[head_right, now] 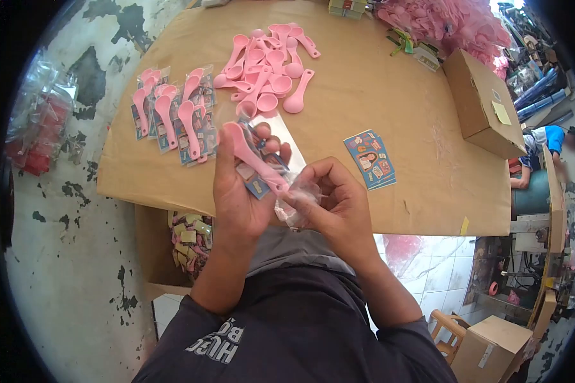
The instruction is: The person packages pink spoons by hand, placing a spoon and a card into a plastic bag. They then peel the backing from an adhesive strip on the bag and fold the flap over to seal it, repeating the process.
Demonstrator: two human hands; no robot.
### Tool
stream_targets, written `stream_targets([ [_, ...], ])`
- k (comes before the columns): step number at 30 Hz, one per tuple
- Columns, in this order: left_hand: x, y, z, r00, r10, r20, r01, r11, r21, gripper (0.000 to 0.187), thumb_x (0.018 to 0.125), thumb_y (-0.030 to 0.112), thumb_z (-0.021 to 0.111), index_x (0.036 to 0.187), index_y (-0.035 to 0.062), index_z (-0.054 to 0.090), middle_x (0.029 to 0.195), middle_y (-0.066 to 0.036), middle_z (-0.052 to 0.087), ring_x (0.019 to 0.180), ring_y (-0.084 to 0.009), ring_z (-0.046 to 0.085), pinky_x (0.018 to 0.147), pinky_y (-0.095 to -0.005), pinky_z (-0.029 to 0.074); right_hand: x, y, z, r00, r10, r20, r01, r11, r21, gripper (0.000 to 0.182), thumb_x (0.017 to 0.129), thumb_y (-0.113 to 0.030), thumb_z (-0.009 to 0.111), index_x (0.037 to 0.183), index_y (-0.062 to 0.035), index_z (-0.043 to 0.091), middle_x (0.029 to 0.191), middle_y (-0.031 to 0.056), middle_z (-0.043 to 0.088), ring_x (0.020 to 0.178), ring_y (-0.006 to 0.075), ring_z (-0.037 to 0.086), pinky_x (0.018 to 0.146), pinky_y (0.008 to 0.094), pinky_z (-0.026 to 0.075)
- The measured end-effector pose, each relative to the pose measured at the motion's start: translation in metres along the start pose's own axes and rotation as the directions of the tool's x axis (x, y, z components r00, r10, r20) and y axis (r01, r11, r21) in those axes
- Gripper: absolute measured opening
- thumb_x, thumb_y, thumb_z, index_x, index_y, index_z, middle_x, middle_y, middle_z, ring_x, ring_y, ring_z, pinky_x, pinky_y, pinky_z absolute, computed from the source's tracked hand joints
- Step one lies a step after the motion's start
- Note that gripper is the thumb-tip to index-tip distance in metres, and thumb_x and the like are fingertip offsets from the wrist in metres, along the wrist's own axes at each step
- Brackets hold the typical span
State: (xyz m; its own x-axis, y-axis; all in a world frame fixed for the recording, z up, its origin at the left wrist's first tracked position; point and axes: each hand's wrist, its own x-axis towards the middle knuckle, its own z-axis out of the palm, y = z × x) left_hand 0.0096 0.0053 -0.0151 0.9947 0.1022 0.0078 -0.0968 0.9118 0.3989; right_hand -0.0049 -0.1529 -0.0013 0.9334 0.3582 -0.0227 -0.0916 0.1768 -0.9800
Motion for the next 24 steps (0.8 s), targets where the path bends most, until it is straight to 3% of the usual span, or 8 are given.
stream_targets([
  [5,-0.005,-0.004,-0.001,0.993,-0.117,0.017,0.117,0.992,0.037,0.047,0.109,0.031,0.052,0.146,0.0054,0.042,0.105,-0.007,0.062,0.094,-0.0163,0.064,0.092,-0.0390,0.057,0.010,0.018,0.006,0.977,-0.152,-0.148,0.138,0.985,-0.100,0.034,0.088,-0.009,0.082,0.102,-0.0053,0.052,0.090,-0.0002,0.058,0.082,0.0056,0.057,0.073,0.0231,0.051],
  [11,-0.003,0.001,-0.010,0.981,-0.153,0.117,0.146,0.987,0.068,0.043,0.109,0.024,0.051,0.146,0.0034,0.043,0.113,-0.012,0.065,0.102,-0.0220,0.069,0.090,-0.0395,0.060,0.009,0.020,0.009,0.919,-0.344,-0.192,0.280,0.914,-0.293,0.048,0.080,-0.007,0.085,0.120,-0.0077,0.060,0.104,0.0033,0.059,0.087,0.0109,0.056,0.072,0.0252,0.048],
  [13,-0.001,0.007,-0.005,0.986,-0.151,0.076,0.145,0.987,0.075,0.043,0.109,0.023,0.052,0.146,0.0031,0.043,0.116,-0.014,0.065,0.106,-0.0235,0.068,0.093,-0.0404,0.059,0.012,0.011,0.001,0.661,-0.741,0.121,0.596,0.420,-0.684,0.050,0.075,-0.007,0.086,0.121,-0.0130,0.070,0.118,0.0077,0.061,0.097,0.0204,0.058,0.077,0.0310,0.050],
  [15,0.002,0.013,-0.003,0.989,-0.144,0.026,0.141,0.987,0.078,0.043,0.108,0.022,0.052,0.146,0.0028,0.043,0.119,-0.015,0.065,0.109,-0.0249,0.067,0.095,-0.0413,0.058,0.004,-0.006,-0.013,0.666,-0.687,0.291,0.642,0.328,-0.693,0.040,0.073,-0.008,0.085,0.111,-0.0155,0.078,0.127,0.0133,0.062,0.109,0.0295,0.058,0.087,0.0376,0.050],
  [17,0.005,0.020,-0.004,0.984,-0.179,0.022,0.178,0.983,0.055,0.045,0.107,0.020,0.054,0.147,0.0027,0.044,0.127,-0.015,0.063,0.116,-0.0245,0.063,0.102,-0.0423,0.055,0.003,-0.018,-0.023,0.654,-0.612,0.444,0.747,0.434,-0.503,0.032,0.075,-0.008,0.083,0.106,-0.0153,0.079,0.131,0.0154,0.062,0.117,0.0305,0.058,0.096,0.0412,0.047],
  [19,0.004,0.025,-0.004,0.982,-0.189,0.023,0.186,0.978,0.091,0.046,0.107,0.021,0.053,0.148,0.0028,0.043,0.134,-0.017,0.060,0.124,-0.0270,0.060,0.106,-0.0424,0.053,0.005,-0.018,-0.028,0.694,-0.611,0.381,0.718,0.548,-0.430,0.034,0.077,-0.009,0.081,0.110,-0.0168,0.078,0.134,0.0154,0.062,0.123,0.0332,0.056,0.101,0.0434,0.045],
  [22,0.001,0.029,0.002,0.960,-0.275,0.060,0.275,0.961,0.005,0.047,0.108,0.025,0.049,0.148,0.0023,0.042,0.140,-0.020,0.057,0.128,-0.0296,0.059,0.107,-0.0424,0.052,0.020,-0.020,-0.024,0.721,-0.590,0.364,0.563,0.191,-0.804,0.040,0.079,-0.005,0.077,0.115,-0.0208,0.077,0.144,0.0120,0.057,0.133,0.0354,0.051,0.105,0.0462,0.045],
  [24,-0.004,0.028,0.007,0.937,-0.328,0.118,0.328,0.944,0.014,0.049,0.109,0.029,0.045,0.149,0.0007,0.040,0.143,-0.022,0.054,0.131,-0.0319,0.057,0.109,-0.0436,0.050,0.026,-0.018,-0.014,0.695,-0.599,0.399,0.593,0.164,-0.788,0.041,0.078,-0.004,0.076,0.114,-0.0222,0.078,0.147,0.0115,0.055,0.135,0.0359,0.049,0.106,0.0460,0.045],
])
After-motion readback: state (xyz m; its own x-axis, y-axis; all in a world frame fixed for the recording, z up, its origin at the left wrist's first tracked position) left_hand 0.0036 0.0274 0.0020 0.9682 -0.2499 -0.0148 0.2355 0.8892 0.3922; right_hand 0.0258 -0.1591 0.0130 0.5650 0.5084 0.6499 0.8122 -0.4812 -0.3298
